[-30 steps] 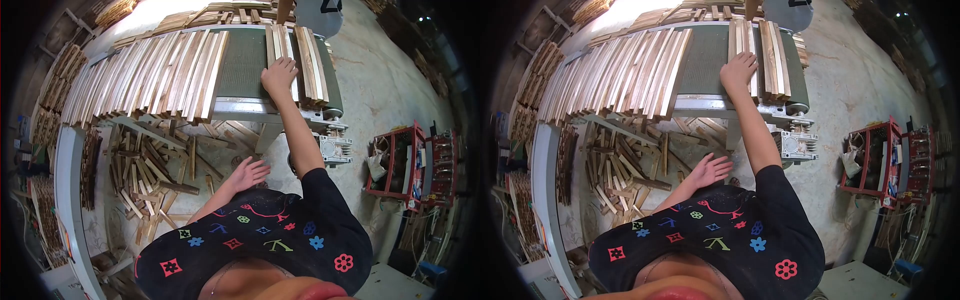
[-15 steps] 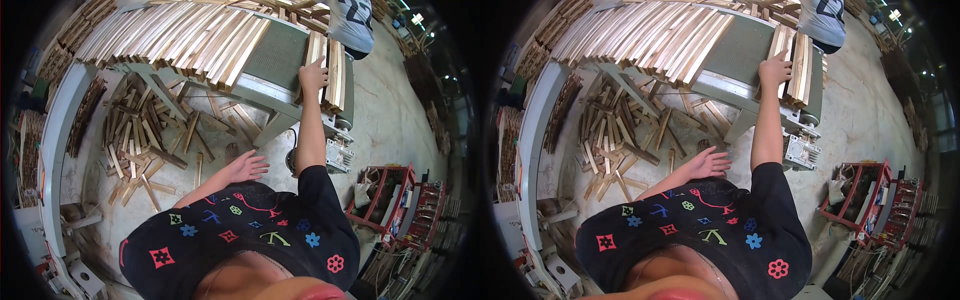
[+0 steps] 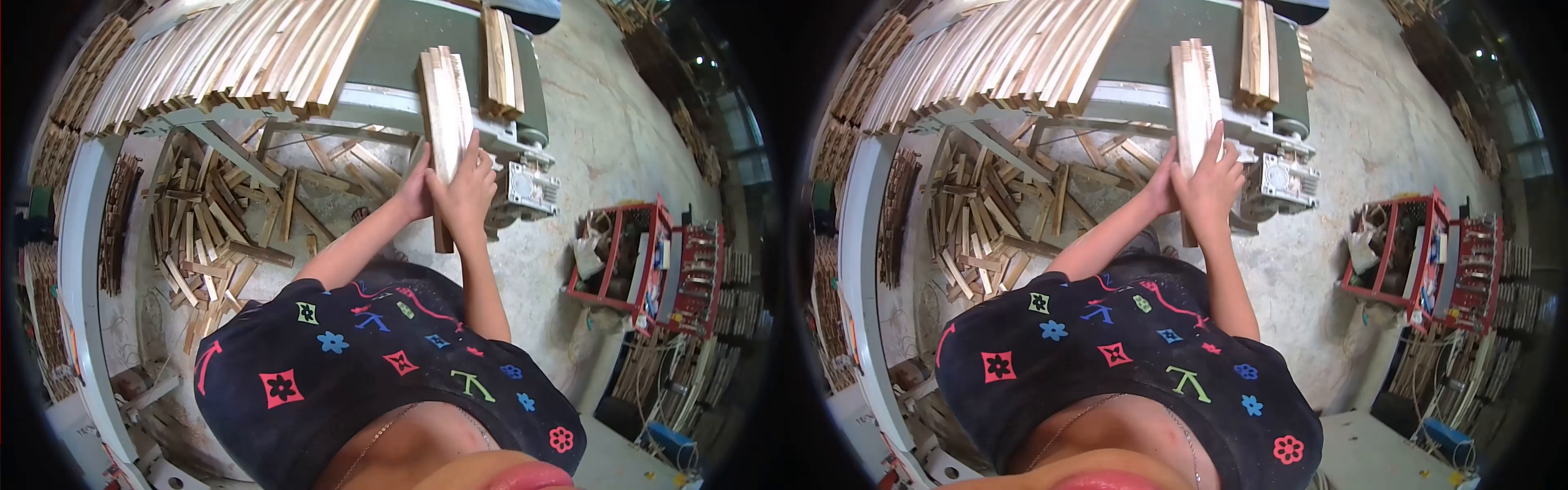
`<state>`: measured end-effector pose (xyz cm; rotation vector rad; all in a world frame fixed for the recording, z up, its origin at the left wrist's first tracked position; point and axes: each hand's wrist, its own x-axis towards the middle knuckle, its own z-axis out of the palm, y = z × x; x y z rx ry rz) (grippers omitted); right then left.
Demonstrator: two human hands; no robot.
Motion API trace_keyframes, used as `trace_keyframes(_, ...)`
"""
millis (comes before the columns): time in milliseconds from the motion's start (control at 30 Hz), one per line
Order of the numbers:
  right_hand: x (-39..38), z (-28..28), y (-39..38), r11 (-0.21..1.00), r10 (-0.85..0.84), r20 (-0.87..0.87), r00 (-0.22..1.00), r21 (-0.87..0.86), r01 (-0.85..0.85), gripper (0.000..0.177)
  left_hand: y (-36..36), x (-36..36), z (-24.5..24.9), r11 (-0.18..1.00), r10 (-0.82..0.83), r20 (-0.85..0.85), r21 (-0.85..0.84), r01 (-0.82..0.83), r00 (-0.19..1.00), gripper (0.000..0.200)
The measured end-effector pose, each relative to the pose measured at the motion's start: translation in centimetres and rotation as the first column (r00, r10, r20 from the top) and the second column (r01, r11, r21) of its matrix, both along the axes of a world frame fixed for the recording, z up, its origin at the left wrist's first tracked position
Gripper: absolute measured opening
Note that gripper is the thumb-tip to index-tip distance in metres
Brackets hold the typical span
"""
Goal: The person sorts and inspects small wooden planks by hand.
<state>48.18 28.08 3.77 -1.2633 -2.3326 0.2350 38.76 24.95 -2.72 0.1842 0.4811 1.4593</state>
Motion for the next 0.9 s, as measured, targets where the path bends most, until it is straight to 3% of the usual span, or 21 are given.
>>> trace_keyframes(100, 2.8, -2.0, 0.5, 0.93, 0.054, -0.379, 0.924, -0.317, -0.185, 0.088, -4.2, 1.1, -0.1, 0.998, -0.011, 0.057, 0.059, 0.008, 0.998, 0.092)
trace_keyframes(133, 3.2, -2.0, 1.5, 0.779, -0.027, -0.51, 0.86, -0.55, -0.301, 0.074, -5.5, 1.1, -0.5, 0.998, -0.043, 0.077, 0.054, 0.039, 0.996, 0.093)
trace_keyframes(167, 3.7, -2.2, 1.7, 0.678, -0.085, -0.53, 0.844, -0.651, -0.341, 0.065, -7.2, 0.9, -1.8, 0.991, -0.124, 0.127, 0.073, 0.115, 0.984, 0.093)
trace_keyframes(233, 3.1, -3.9, 2.4, 0.582, -0.088, -0.616, 0.783, -0.669, -0.461, 0.067, -8.6, 1.7, -2.6, 0.997, -0.081, 0.099, -0.007, 0.082, 0.992, 0.092)
trace_keyframes(267, 2.8, -4.4, 2.7, 0.476, -0.127, -0.61, 0.783, -0.729, -0.491, 0.068, -9.1, 1.7, -2.8, 0.995, -0.096, 0.118, 0.007, 0.096, 0.988, 0.091)
trace_keyframes(300, 2.3, -4.9, 2.7, 0.39, -0.184, -0.703, 0.687, -0.694, -0.605, 0.074, -9.6, 1.5, -2.4, 0.994, -0.11, 0.137, 0.023, 0.108, 0.984, 0.091)
trace_keyframes(367, 1.8, -6.4, 2.6, 0.363, -0.222, -0.732, 0.644, -0.675, -0.642, 0.077, -9.9, 1.5, -2.3, 0.993, -0.114, 0.171, 0.06, 0.105, 0.979, 0.091)
trace_keyframes(467, 1.0, -3.9, 2.1, 0.339, -0.163, -0.643, 0.749, -0.749, -0.569, 0.078, -10.1, 1.5, -2.6, 0.993, -0.082, 0.213, 0.096, 0.063, 0.974, 0.091)
trace_keyframes(567, -0.1, -3.7, 2.5, 0.32, -0.154, -0.663, 0.733, -0.735, -0.598, 0.079, -10.6, 2.1, -2.3, 0.994, -0.068, 0.269, 0.1, 0.042, 0.961, 0.09)
trace_keyframes(700, 0.4, -5.2, 3.1, 0.324, -0.162, -0.695, 0.7, -0.708, -0.628, 0.069, -10.4, 2.0, -1.5, 0.992, -0.029, 0.294, 0.126, -0.009, 0.955, 0.086)
trace_keyframes(767, 1.7, -4.7, 3.1, 0.392, -0.068, -0.668, 0.741, -0.701, -0.596, 0.061, -10.6, 1.8, 0.0, 0.988, -0.047, 0.159, 0.152, 0.022, 0.986, 0.087)
trace_keyframes(833, 3.4, -1.9, 2.1, 0.295, -0.081, -0.735, 0.673, -0.663, -0.688, 0.061, -10.2, 1.3, 3.4, 0.97, -0.059, 0.165, 0.244, 0.017, 0.985, 0.088)
trace_keyframes(900, 5.3, 0.0, 1.4, 0.338, 0.025, -0.777, 0.629, -0.586, -0.737, 0.066, -9.4, 0.4, 6.0, 0.945, -0.071, 0.155, 0.328, 0.017, 0.985, 0.086)
